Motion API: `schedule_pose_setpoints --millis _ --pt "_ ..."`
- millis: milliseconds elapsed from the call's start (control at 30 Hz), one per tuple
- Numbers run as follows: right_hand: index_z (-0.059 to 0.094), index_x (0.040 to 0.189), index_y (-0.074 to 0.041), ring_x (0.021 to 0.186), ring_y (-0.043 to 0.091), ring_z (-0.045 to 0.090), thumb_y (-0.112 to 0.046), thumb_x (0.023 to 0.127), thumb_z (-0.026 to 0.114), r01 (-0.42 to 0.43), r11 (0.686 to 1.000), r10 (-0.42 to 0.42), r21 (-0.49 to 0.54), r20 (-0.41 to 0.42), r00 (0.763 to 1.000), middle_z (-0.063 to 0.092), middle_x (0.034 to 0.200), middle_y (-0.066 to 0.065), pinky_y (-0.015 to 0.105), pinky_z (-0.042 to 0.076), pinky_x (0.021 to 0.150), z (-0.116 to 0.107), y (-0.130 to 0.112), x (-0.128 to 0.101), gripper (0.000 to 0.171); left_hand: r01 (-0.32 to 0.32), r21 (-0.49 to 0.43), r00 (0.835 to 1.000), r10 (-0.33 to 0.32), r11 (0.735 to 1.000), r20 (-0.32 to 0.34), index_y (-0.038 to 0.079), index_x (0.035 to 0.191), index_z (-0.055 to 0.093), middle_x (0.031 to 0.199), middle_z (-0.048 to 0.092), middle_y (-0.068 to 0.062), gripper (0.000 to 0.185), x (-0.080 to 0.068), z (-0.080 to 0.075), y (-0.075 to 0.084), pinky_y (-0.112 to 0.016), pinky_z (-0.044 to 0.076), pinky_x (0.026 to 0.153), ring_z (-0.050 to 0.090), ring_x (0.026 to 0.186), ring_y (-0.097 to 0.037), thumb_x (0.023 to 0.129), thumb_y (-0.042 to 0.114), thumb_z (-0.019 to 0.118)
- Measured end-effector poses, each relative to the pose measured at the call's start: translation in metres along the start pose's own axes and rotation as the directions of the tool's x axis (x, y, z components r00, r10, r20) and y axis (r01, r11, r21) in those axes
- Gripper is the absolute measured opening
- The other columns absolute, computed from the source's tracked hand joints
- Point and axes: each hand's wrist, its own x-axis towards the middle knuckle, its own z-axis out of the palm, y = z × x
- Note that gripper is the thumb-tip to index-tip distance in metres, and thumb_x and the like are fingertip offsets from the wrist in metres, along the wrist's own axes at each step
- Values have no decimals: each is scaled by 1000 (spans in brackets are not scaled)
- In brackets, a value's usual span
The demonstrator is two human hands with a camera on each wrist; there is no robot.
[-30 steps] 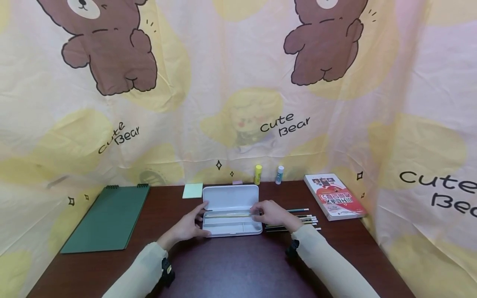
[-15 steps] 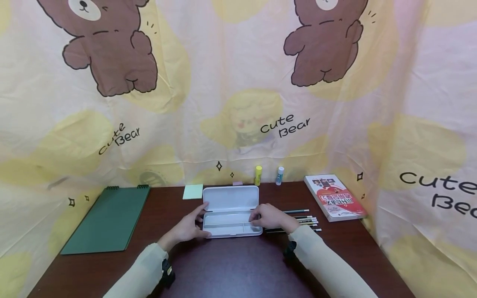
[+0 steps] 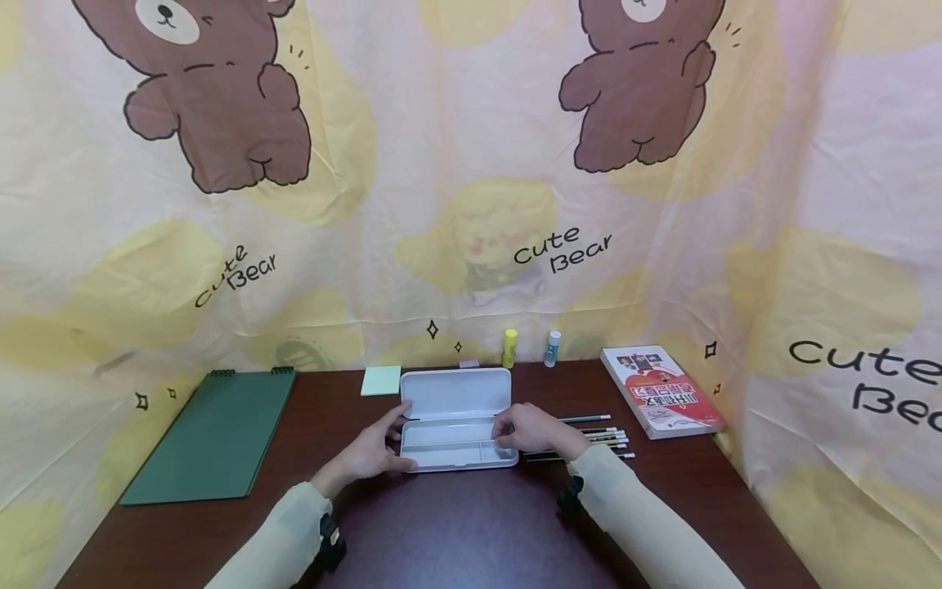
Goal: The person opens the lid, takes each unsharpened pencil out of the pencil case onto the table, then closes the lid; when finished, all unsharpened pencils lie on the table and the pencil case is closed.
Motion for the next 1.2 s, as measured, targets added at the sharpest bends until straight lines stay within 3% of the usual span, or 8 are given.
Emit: schedule_pose_setpoints --millis 767,1200 --pt "75 84 -20 72 9 57 -13 87 76 -11 999 15 41 -104 994 66 76 -11 29 49 69 2 0 0 8 -2 13 1000 2 1000 -11 24 159 26 143 51 -9 109 0 0 2 -32 50 82 54 113 -24 72 29 91" --pt "76 84 -21 72 8 57 -13 86 77 -27 999 32 43 -108 994 66 75 -13 28 49 69 3 1 -1 9 -4 16 1000 4 1000 -8 24 159 26 143 52 -9 108 0 1 0 -31 50 81 54 113 -23 72 29 91"
